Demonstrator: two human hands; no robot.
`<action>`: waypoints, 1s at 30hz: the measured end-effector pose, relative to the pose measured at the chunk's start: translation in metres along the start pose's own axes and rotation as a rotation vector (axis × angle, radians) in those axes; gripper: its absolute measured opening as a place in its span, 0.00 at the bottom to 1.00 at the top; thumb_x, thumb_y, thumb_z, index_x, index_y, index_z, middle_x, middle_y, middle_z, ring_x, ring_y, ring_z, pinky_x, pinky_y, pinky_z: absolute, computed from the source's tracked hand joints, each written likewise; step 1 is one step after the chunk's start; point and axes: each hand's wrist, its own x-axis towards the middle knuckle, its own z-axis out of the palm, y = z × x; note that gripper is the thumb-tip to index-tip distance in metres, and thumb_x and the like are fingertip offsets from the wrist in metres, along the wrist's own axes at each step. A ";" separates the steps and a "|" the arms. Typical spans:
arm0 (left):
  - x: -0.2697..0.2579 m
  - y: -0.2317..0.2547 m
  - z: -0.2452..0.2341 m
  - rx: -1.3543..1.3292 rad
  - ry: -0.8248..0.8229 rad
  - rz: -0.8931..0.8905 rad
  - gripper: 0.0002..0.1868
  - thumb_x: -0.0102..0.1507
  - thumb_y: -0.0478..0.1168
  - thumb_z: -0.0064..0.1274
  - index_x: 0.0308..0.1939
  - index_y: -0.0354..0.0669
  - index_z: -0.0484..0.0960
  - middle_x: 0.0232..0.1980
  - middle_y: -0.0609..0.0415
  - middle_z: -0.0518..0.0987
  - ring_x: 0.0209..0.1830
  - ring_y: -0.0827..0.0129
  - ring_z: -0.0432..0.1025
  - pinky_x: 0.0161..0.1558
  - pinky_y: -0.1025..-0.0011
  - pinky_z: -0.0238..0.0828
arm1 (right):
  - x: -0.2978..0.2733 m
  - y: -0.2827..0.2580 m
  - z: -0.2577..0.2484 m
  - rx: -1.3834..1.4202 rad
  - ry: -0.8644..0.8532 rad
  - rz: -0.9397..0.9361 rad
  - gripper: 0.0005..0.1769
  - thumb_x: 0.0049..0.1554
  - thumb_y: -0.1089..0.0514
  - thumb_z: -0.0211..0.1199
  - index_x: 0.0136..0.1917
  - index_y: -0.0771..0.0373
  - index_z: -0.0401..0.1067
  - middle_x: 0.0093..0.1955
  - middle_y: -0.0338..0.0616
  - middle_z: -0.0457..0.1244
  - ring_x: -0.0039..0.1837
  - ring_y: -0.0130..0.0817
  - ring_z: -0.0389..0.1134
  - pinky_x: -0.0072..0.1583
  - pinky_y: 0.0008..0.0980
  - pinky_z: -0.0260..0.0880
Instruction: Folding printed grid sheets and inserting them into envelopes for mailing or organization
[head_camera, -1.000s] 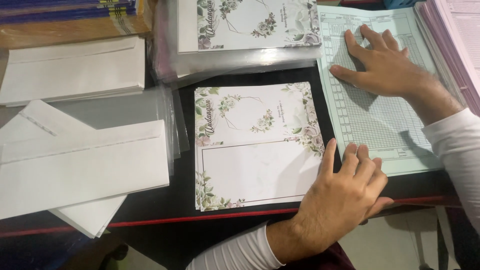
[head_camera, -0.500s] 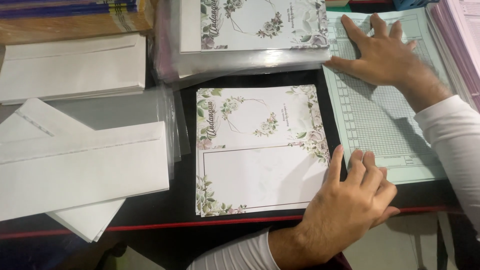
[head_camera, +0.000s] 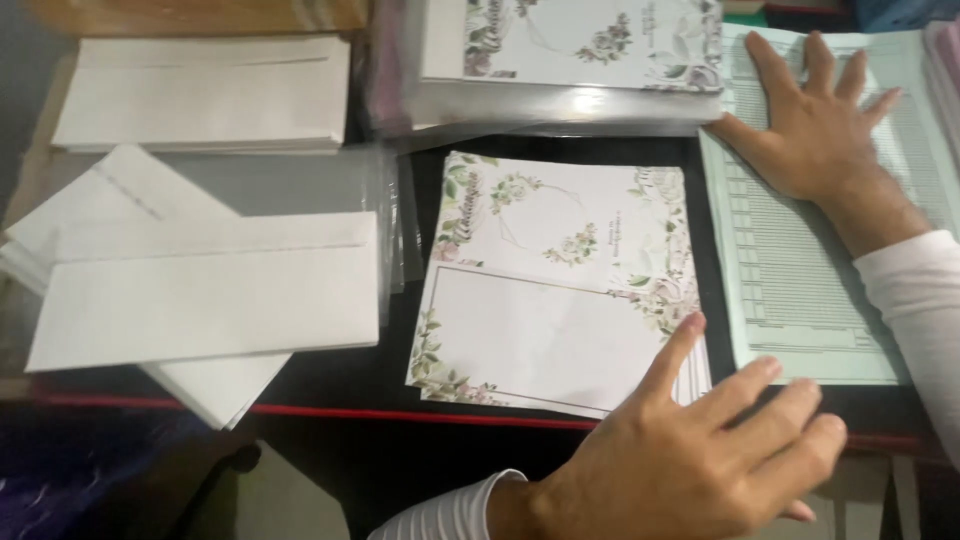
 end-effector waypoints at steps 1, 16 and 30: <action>-0.003 0.000 -0.014 0.018 0.004 -0.020 0.21 0.74 0.49 0.48 0.61 0.36 0.80 0.62 0.42 0.85 0.66 0.52 0.81 0.77 0.25 0.71 | 0.001 0.000 0.001 0.005 -0.009 -0.025 0.54 0.52 0.19 0.37 0.85 0.39 0.38 0.86 0.62 0.31 0.81 0.77 0.25 0.68 0.85 0.20; -0.081 -0.026 -0.096 0.581 0.024 -0.630 0.48 0.56 0.69 0.66 0.69 0.44 0.72 0.73 0.40 0.67 0.70 0.49 0.64 0.70 0.47 0.61 | 0.005 0.046 0.023 -0.024 0.355 -0.278 0.34 0.77 0.45 0.52 0.81 0.75 0.71 0.83 0.77 0.40 0.78 0.79 0.48 0.70 0.69 0.49; -0.081 -0.012 -0.074 0.698 0.036 -0.796 0.40 0.60 0.67 0.58 0.68 0.51 0.74 0.67 0.57 0.77 0.59 0.63 0.70 0.56 0.53 0.55 | -0.082 -0.098 -0.090 0.876 -0.494 0.398 0.28 0.67 0.57 0.33 0.72 0.73 0.62 0.67 0.69 0.62 0.65 0.70 0.65 0.64 0.71 0.65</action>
